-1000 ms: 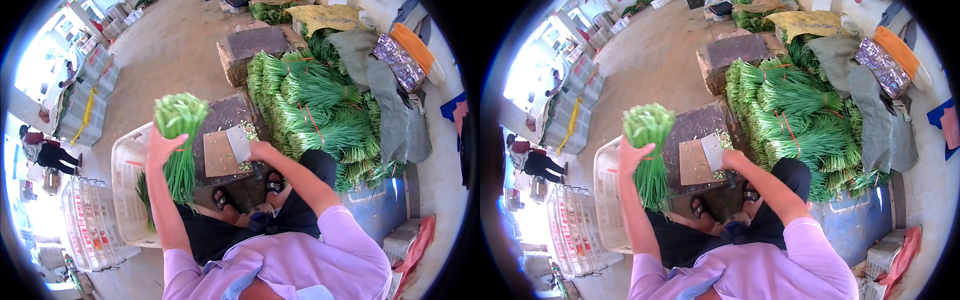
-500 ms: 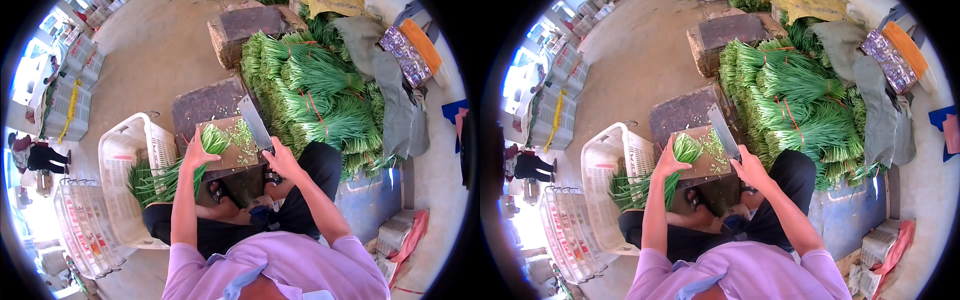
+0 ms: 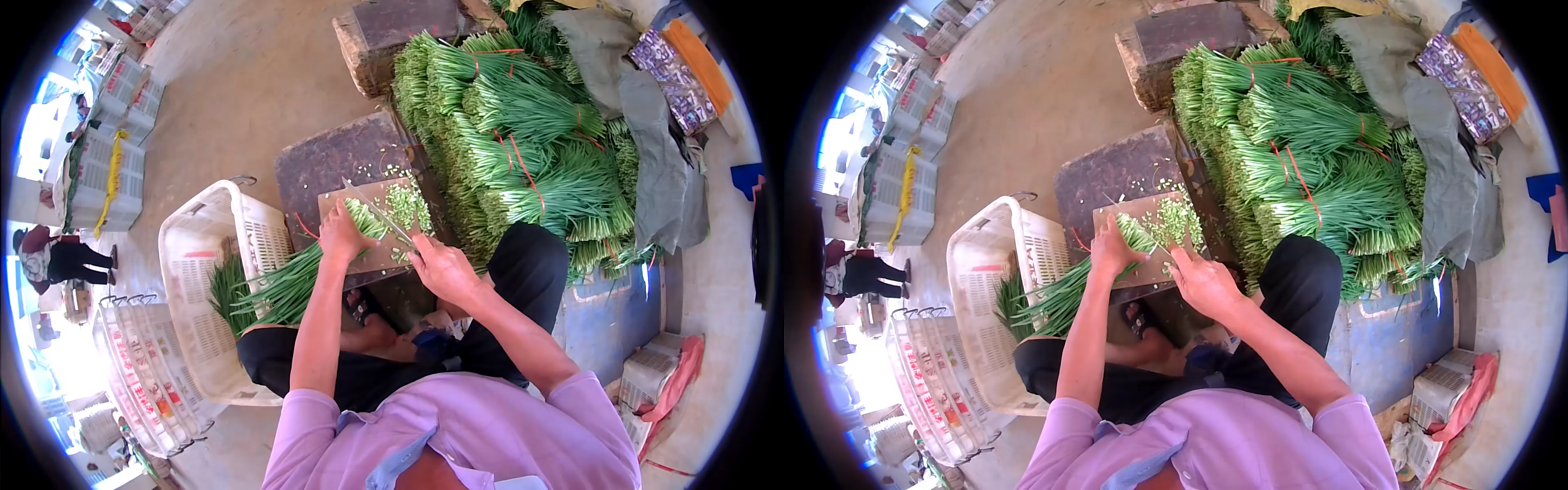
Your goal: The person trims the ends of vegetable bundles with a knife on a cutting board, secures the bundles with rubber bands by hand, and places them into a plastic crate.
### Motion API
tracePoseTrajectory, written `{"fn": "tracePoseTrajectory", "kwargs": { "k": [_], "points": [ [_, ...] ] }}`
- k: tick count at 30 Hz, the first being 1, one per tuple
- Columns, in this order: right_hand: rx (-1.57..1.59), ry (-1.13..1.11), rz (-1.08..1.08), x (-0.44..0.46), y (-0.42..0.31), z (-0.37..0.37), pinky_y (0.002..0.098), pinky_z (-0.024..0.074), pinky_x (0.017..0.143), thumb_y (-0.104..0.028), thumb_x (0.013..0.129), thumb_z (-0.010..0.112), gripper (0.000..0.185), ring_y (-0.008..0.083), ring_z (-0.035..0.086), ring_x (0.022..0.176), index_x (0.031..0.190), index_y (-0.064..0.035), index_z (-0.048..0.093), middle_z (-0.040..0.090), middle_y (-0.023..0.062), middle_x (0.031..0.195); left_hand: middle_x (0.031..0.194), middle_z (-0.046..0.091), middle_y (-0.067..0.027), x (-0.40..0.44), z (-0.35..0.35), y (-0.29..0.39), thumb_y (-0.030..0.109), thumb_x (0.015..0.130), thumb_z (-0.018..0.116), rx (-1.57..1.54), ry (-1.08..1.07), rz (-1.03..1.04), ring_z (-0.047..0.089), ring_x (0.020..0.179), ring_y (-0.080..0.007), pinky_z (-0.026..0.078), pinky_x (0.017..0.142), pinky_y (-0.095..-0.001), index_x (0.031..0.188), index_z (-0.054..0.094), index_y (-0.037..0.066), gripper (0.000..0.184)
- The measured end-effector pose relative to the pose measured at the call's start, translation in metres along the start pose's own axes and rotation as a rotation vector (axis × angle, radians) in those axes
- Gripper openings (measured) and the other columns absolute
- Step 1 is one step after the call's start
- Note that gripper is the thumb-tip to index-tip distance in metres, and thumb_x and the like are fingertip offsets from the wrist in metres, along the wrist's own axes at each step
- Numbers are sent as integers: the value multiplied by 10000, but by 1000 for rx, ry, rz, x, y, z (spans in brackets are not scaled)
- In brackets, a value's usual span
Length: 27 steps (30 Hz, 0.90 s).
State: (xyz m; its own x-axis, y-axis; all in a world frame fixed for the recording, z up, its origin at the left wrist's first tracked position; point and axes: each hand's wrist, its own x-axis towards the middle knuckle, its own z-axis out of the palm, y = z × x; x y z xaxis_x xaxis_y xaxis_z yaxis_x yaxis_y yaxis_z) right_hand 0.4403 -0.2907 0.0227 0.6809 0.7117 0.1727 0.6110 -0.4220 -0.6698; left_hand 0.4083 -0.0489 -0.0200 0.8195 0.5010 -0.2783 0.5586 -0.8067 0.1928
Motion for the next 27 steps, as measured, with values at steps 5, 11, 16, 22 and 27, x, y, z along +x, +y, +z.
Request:
{"fn": "tracePoseTrajectory", "kwargs": {
  "k": [5,11,16,22,27],
  "points": [
    [-11,-89,-4,-3,7,20,513,550,617,-208,985,550,318,418,680,721,1249,-45,482,678,231,846,1251,618,-203,1,8,1,398,608,908,41,107,-7,589,1204,-343,461,1022,-443,1290,506,-10,891],
    [-51,-147,2,-7,15,29,529,553,651,-194,996,519,267,412,688,728,1200,-25,488,668,237,819,1167,649,-181,0,1,5,354,605,903,26,68,-37,604,1167,-341,466,1000,-449,1146,575,1,724],
    [8,-250,127,8,11,41,526,543,679,-163,973,545,244,441,671,763,1122,24,499,673,251,811,1167,647,-192,1,6,5,322,608,895,18,80,-19,607,1156,-354,467,999,-449,1127,589,-6,686],
    [-19,-269,166,43,7,64,543,543,736,-113,958,478,192,459,682,817,1079,33,508,682,274,843,1164,646,-221,5,7,3,309,611,889,7,87,-31,619,1133,-370,477,994,-460,1135,585,-30,695],
    [5,-425,336,28,8,50,552,543,781,-65,920,465,173,467,686,864,1036,44,534,687,286,880,1132,654,-239,7,19,-1,335,609,894,44,157,77,629,1117,-375,488,983,-463,1141,579,-52,729]
  ]
}}
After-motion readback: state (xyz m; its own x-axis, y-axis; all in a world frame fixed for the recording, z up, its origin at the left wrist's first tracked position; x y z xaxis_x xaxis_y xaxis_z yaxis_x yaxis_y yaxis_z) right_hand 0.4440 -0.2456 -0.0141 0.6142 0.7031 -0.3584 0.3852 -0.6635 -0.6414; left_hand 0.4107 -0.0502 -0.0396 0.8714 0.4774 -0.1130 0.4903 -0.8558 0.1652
